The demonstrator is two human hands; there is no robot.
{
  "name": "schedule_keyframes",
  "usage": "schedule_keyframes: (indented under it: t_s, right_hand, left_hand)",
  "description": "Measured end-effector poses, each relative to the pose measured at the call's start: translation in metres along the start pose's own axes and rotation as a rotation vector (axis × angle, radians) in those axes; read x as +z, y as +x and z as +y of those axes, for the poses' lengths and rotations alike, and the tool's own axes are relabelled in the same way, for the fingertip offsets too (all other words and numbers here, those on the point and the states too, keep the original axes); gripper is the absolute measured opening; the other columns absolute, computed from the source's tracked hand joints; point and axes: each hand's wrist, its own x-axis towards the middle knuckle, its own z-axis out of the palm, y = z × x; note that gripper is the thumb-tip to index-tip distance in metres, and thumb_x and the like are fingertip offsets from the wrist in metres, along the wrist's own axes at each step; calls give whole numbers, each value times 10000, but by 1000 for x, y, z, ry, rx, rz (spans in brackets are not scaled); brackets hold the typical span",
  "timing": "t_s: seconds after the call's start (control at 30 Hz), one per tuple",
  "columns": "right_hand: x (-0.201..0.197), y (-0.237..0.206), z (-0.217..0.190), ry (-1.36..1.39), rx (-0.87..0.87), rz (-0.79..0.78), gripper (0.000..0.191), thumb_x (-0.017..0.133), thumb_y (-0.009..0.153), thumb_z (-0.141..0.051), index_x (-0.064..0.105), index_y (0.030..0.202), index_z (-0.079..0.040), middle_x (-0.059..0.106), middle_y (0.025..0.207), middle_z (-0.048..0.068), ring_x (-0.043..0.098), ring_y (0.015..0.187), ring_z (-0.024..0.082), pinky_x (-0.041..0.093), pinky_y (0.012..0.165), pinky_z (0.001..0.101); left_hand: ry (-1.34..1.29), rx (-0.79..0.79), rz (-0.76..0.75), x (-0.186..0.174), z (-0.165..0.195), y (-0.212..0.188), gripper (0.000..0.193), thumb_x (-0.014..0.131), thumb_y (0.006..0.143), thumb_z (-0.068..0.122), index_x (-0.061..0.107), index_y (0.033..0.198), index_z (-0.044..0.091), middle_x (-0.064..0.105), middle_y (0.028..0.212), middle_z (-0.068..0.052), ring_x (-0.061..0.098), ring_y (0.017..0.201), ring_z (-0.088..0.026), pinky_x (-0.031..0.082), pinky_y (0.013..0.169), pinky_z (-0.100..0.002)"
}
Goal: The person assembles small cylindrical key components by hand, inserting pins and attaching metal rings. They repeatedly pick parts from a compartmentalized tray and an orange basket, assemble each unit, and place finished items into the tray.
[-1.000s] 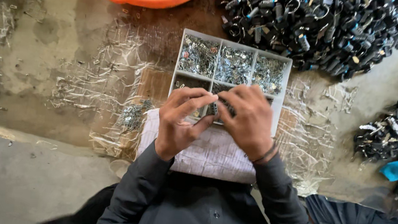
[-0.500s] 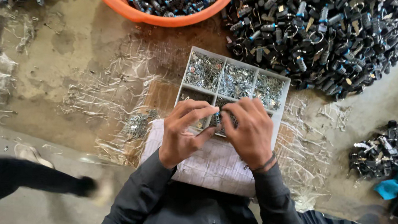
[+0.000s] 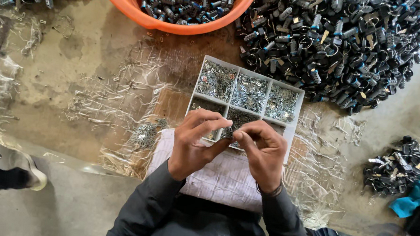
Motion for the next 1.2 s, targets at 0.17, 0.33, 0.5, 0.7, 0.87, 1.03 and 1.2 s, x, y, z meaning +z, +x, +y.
schedule_keyframes:
  t_s: [0.17,0.33,0.5,0.7,0.87,1.03,1.2]
  right_hand:
    - [5,2,1,-24,52,-33,89,704,999,-56,724,1003,31,705,967,33,628,828,62,509,706,204]
    - [7,1,-3,-28,62,-31,94,670,1021,-48,708,1004,36,701,953,29,633,817,72,519,705,217]
    - [14,-1,-7,-224,-115,3,50,689,1012,-19,688,989,25,703,947,49,665,839,98,549,761,232]
    - [22,-6,-11,-468,-279,125,96,776,914,7,704,977,16,714,941,98,684,820,109,553,745,232]
    - [18,-1,-6,-250,-131,69,136,817,871,2,709,953,1,704,953,96,668,815,107,549,717,234]
    - [16,1,-8,-216,-78,50,125,812,893,-16,716,971,1,712,947,83,675,803,109,559,715,241]
    - [21,-5,-17,-542,-299,114,104,794,915,-39,736,987,9,735,942,96,717,810,139,571,717,250]
  left_hand:
    - [-22,-7,11,0,-1,-1,437,919,750,67,739,1144,128,689,1091,-41,678,1025,-235,556,868,-352]
    - [-48,-6,11,0,-3,-3,439,913,749,59,750,1150,125,689,1085,-36,669,1015,-231,543,877,-351]
    - [-33,15,11,0,-3,-4,444,912,752,53,748,1158,125,689,1094,-32,664,1032,-228,531,910,-360]
    - [-1,36,10,1,-5,-5,436,916,776,66,751,1172,139,691,1113,-30,657,1053,-226,516,922,-372]
    - [21,61,-9,1,-5,-5,454,894,764,71,745,1186,147,692,1143,-32,644,1083,-253,513,971,-388]
    - [22,55,-9,2,-5,-5,448,891,773,69,749,1190,148,695,1135,-26,646,1078,-243,510,968,-387]
    - [36,62,-5,2,-4,-6,429,892,789,83,747,1189,141,693,1139,-30,643,1079,-244,513,970,-385]
